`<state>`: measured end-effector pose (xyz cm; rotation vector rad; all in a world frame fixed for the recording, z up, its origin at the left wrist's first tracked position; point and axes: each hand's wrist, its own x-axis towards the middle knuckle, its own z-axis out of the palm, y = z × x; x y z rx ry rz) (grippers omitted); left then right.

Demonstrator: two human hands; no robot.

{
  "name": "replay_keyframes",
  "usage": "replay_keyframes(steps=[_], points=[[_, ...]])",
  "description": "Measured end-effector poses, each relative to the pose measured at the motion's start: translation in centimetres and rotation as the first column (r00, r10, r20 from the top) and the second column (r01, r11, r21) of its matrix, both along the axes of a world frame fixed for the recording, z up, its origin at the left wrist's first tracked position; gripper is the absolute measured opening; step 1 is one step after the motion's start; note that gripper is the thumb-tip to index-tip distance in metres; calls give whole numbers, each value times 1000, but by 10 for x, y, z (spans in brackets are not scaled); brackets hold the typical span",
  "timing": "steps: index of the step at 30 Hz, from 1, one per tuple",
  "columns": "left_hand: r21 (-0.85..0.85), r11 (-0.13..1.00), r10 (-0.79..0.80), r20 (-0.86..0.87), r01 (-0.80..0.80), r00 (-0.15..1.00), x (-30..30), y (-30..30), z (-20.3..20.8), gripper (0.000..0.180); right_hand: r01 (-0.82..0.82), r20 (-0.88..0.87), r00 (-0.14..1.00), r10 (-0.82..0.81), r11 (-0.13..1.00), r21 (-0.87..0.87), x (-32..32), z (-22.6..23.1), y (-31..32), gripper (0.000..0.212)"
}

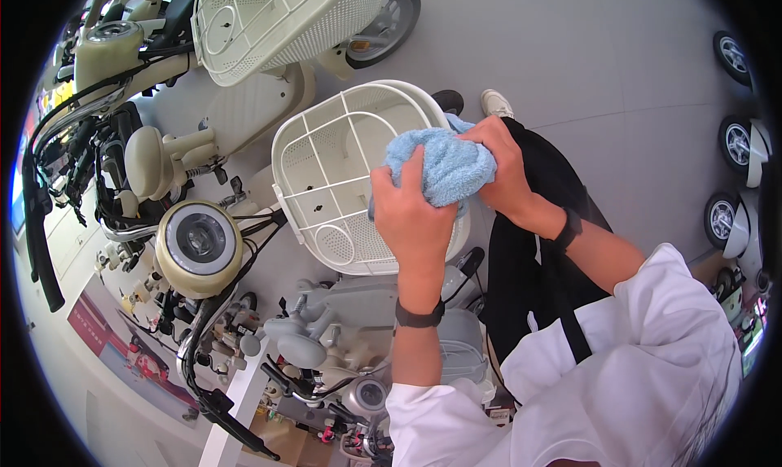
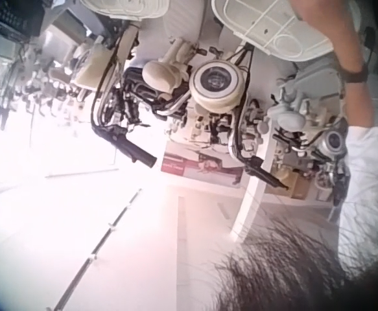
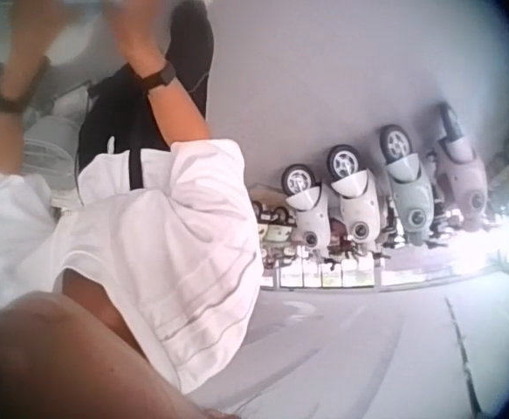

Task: Cleaning the baskets and handlebars of several electric bicycles using a cloth.

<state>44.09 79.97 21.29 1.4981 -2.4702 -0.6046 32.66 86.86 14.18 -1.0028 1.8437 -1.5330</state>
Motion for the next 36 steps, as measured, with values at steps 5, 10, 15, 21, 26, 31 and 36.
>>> replay_keyframes(steps=[5, 10, 15, 21, 26, 31, 36], points=[[37, 998, -54, -3, 54, 999, 36, 42, 0, 57, 0, -139, 990, -7, 999, -50, 36, -8, 54, 33], [-13, 997, -79, -46, 79, 996, 88, 88, 2, 56, -37, -213, 977, 21, 997, -71, 80, 1, 96, 30], [-26, 992, 117, -106, -121, 987, 128, 113, -3, 55, -75, 20, 997, 74, 994, 83, 113, 19, 100, 49], [11, 984, 175, -108, -175, 979, 93, 101, -4, 51, 152, -186, 976, -116, 969, 194, 91, 17, 76, 63], [-79, 980, 178, -41, -180, 983, 79, 88, -12, 48, -54, 205, 977, -58, 864, 501, 70, 26, 55, 52], [-69, 991, 113, -12, -114, 994, 74, 85, -16, 40, -164, 251, 968, 20, 808, 565, 56, 24, 47, 45], [-61, 995, 83, 18, -82, 996, 67, 81, -17, 40, -139, 291, 956, -27, 832, 537, 59, 10, 45, 52]])
